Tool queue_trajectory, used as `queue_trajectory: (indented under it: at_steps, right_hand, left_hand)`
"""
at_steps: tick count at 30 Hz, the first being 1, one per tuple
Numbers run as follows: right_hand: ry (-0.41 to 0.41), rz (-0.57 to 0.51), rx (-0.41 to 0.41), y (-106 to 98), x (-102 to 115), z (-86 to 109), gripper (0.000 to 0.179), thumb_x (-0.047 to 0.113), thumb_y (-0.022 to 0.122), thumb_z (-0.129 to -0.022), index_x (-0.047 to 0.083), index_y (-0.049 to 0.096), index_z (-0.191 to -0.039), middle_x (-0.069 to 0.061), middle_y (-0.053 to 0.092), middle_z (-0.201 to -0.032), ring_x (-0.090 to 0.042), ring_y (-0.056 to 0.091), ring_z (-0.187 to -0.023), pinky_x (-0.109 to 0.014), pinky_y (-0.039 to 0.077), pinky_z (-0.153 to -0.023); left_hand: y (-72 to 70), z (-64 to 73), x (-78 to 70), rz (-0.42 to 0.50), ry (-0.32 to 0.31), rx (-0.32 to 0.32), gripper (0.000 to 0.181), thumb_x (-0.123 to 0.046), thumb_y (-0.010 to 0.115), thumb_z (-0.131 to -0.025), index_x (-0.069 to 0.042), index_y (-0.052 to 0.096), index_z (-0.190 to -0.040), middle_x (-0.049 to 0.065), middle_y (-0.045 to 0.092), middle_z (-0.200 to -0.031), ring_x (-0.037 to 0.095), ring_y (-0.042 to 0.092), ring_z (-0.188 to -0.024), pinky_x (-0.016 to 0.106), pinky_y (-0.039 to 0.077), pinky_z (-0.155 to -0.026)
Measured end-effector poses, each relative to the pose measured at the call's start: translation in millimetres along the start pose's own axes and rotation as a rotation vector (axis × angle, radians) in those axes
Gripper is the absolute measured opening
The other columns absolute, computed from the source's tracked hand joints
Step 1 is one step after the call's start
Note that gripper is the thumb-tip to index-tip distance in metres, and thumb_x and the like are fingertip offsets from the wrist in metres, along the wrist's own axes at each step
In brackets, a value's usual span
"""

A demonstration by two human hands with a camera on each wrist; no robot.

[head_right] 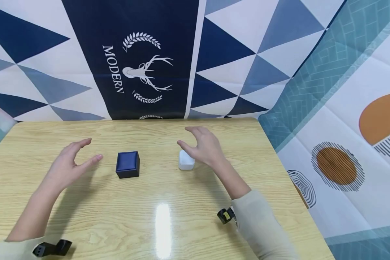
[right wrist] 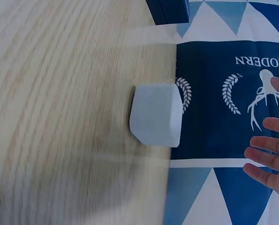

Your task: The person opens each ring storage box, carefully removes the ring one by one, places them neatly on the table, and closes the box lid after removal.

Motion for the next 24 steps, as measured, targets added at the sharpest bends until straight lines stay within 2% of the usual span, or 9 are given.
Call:
queue_trajectory:
  at_steps: [12,24]
  right_hand:
    - [0.011,-0.044,0.06,13.4,6.5,1.9,0.055,0.049,0.06,-0.085,0.013,0.058,-0.127,-0.01,0.057,-0.129,-0.033,0.047,-0.127,-0.052,0.044,-0.098]
    - [-0.034,-0.079,0.074,27.0,14.7,2.1,0.054,0.047,0.06,-0.086,0.013,0.058,-0.127,-0.009,0.059,-0.125,-0.026,0.055,-0.116,-0.046,0.048,-0.093]
  left_hand:
    - [7.8,4.9,3.7,0.063,-0.019,0.027,0.077,-0.056,0.054,-0.087,-0.003,0.038,-0.141,0.025,0.04,-0.142,0.046,0.031,-0.131,0.065,0.029,-0.101]
    - [18.8,8.0,6.5,0.094,-0.035,0.058,0.079,-0.058,0.056,-0.086,-0.005,0.038,-0.142,0.023,0.039,-0.142,0.044,0.031,-0.132,0.064,0.029,-0.102]
Point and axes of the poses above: each hand's wrist, its own z-axis away from the middle knuckle, its own y-axis out of the palm, x = y × z, the point moved 4 cm from there along -z, towards the middle knuckle
